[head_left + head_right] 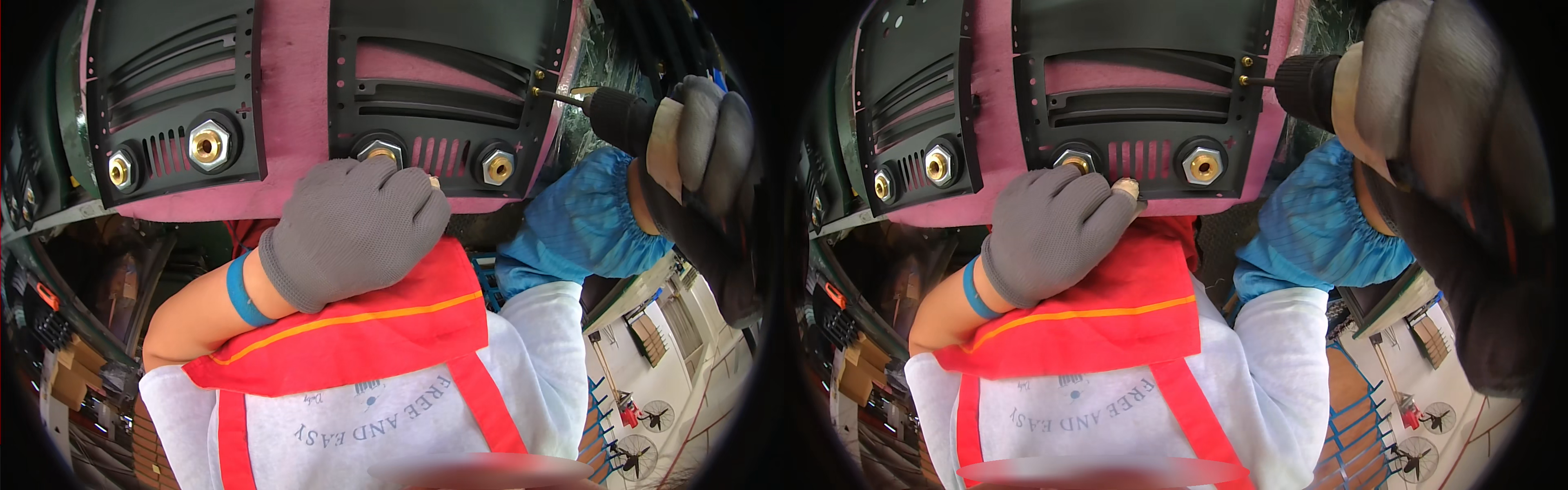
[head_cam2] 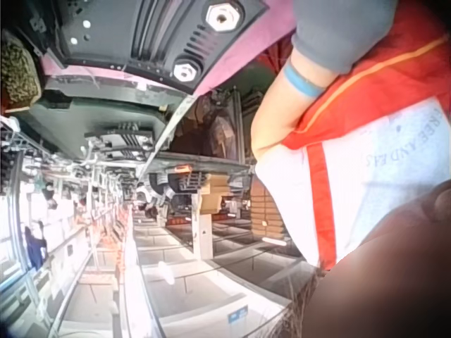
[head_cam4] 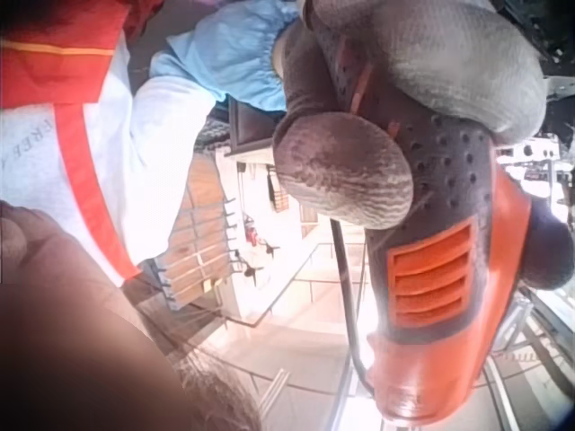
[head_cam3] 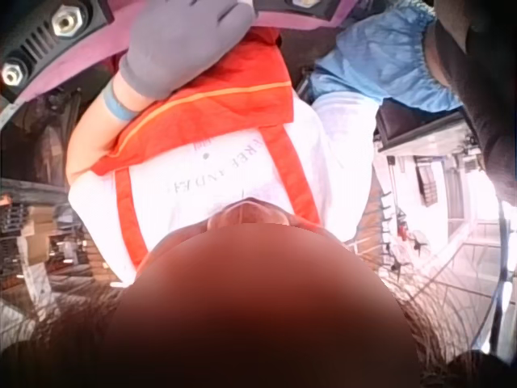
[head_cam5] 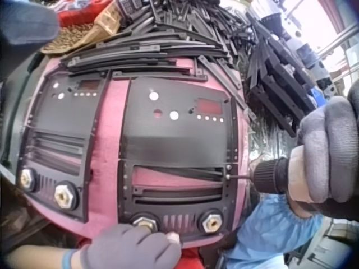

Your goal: Assembling electronic inverter panels by inserting plastic strips and securing components with a power drill.

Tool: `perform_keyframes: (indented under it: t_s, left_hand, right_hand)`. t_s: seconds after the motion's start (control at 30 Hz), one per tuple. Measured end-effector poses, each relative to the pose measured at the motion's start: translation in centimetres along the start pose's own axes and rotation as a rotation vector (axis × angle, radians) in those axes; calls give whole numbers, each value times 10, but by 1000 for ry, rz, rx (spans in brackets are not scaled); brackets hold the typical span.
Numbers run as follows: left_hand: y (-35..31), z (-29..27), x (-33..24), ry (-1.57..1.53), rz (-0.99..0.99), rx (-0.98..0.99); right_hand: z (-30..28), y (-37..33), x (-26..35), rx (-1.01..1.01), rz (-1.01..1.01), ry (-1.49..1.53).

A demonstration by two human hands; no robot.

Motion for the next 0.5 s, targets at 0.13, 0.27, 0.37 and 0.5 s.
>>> perform_keyframes:
  t_s: [0.13,0.27,0.37,0.5]
  left_hand:
    - [1,0,0,-3,-1,11]
    - [1,-2,0,-5,6,-13]
    - [0,-3,1,-13,9,-14]
    - [-1,-2,1,-46,14,28]
  right_hand:
    - [1,-1,-1,26,8,11]
    - [0,0,-1,47,9,18]
    - [1,-1,-1,72,18,17]
    - [1,-1,0,100,32,23]
Point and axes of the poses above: each hand's wrist, its own y-axis towards the middle knuckle, its own z-axis out of the palm, x = y × z, the point moved 9 cm from there along y, towards the middle knuckle, and after that the axes turned 2 degrees about y, right-handed, at the moved point
